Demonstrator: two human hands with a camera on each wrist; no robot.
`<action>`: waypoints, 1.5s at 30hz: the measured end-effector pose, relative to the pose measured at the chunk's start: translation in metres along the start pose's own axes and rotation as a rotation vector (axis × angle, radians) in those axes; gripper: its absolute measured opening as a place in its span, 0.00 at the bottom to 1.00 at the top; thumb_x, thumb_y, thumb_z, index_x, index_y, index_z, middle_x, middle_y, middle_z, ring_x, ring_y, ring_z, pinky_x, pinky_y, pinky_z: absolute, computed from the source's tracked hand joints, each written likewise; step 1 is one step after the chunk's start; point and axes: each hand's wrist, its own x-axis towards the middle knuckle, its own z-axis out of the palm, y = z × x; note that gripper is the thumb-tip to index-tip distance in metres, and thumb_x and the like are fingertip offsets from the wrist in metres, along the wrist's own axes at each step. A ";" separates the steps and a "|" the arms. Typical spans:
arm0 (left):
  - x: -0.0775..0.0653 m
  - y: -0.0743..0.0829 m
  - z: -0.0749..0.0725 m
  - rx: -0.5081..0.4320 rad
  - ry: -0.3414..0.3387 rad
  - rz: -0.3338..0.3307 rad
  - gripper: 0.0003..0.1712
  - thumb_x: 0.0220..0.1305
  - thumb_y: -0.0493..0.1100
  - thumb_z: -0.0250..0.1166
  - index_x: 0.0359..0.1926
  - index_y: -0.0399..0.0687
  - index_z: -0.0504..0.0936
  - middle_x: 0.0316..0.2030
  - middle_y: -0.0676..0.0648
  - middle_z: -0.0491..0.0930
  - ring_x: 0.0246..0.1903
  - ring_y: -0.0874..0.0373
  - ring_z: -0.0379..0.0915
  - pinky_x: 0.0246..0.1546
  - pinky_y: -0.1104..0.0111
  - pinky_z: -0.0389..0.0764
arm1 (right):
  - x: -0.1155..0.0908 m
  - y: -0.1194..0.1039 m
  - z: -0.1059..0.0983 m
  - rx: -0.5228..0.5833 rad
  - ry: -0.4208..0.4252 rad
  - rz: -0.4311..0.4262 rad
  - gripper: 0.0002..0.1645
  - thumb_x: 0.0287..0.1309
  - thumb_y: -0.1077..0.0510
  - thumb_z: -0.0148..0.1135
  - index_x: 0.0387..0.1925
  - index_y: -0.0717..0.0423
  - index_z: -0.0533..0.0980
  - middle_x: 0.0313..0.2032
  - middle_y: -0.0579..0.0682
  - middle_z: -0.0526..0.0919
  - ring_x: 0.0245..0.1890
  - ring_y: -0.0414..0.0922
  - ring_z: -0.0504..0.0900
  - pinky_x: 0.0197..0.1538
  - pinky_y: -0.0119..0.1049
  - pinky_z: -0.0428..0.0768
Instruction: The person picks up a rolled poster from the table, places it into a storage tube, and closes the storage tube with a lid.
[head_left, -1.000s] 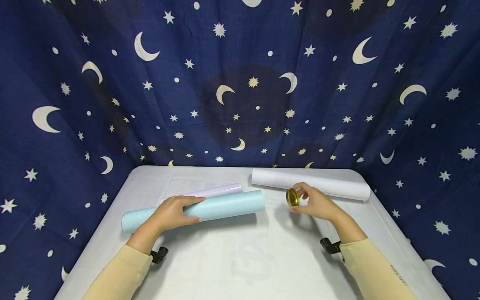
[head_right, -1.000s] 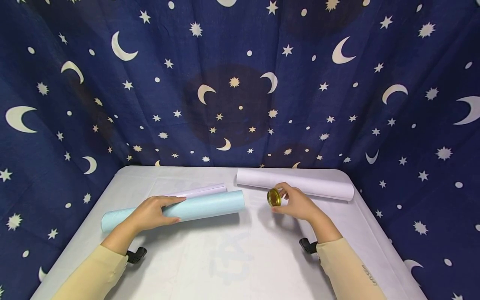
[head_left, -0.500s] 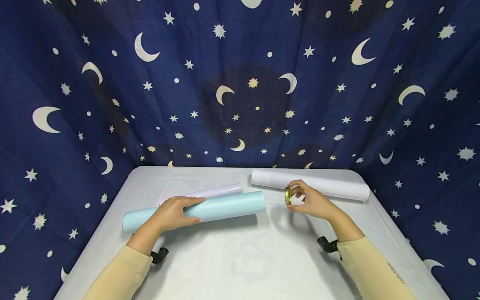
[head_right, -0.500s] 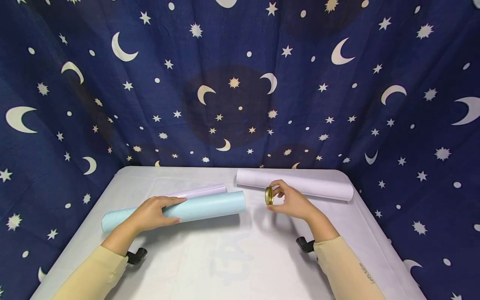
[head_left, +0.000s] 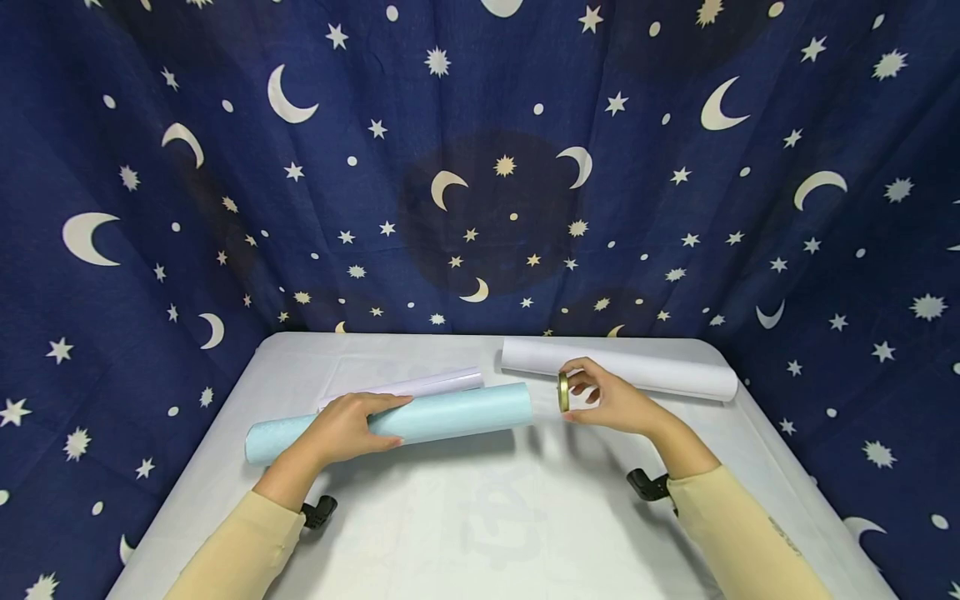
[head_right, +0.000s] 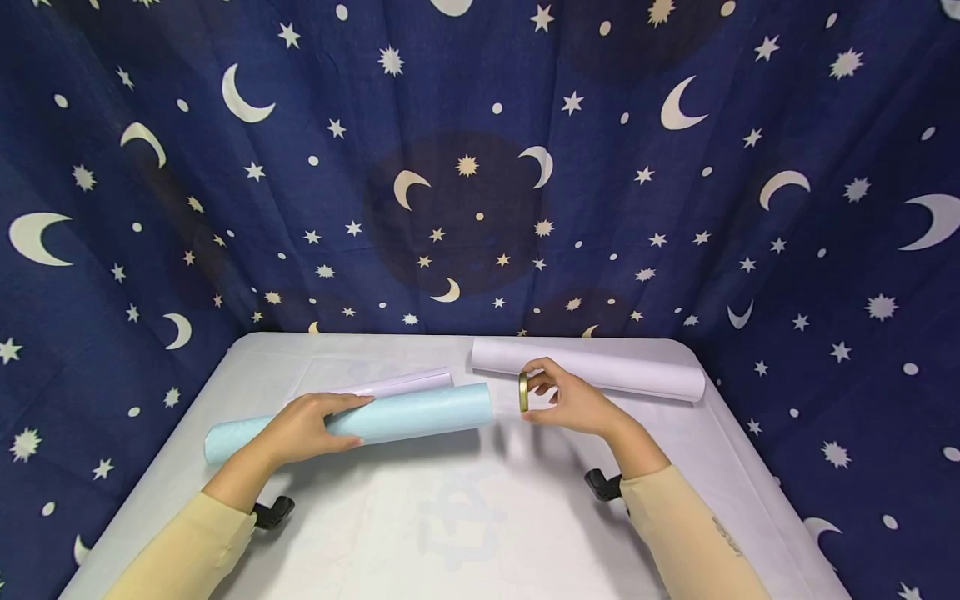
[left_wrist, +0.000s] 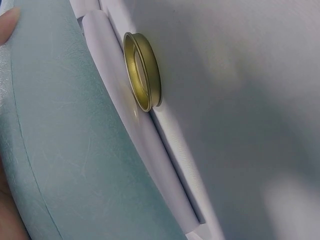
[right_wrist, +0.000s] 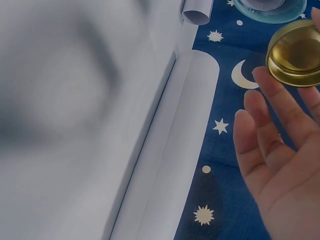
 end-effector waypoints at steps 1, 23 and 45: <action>0.000 0.000 0.000 0.001 0.001 0.000 0.38 0.51 0.61 0.77 0.64 0.68 0.79 0.58 0.58 0.81 0.58 0.55 0.77 0.57 0.54 0.77 | 0.001 0.000 0.000 0.003 -0.002 -0.002 0.40 0.51 0.54 0.78 0.62 0.53 0.67 0.51 0.52 0.82 0.48 0.52 0.78 0.49 0.54 0.78; 0.000 0.002 0.001 -0.003 0.034 0.025 0.38 0.50 0.60 0.78 0.64 0.67 0.79 0.57 0.57 0.81 0.58 0.54 0.77 0.57 0.54 0.78 | 0.016 -0.008 0.014 0.009 -0.083 -0.048 0.43 0.50 0.53 0.79 0.63 0.57 0.67 0.52 0.52 0.82 0.49 0.52 0.79 0.47 0.51 0.78; 0.000 0.004 0.001 0.007 0.038 0.037 0.38 0.50 0.59 0.78 0.64 0.66 0.79 0.57 0.56 0.81 0.58 0.53 0.77 0.58 0.53 0.77 | 0.022 -0.009 0.024 0.058 -0.126 -0.032 0.43 0.51 0.54 0.79 0.64 0.54 0.66 0.54 0.56 0.81 0.51 0.57 0.78 0.49 0.60 0.76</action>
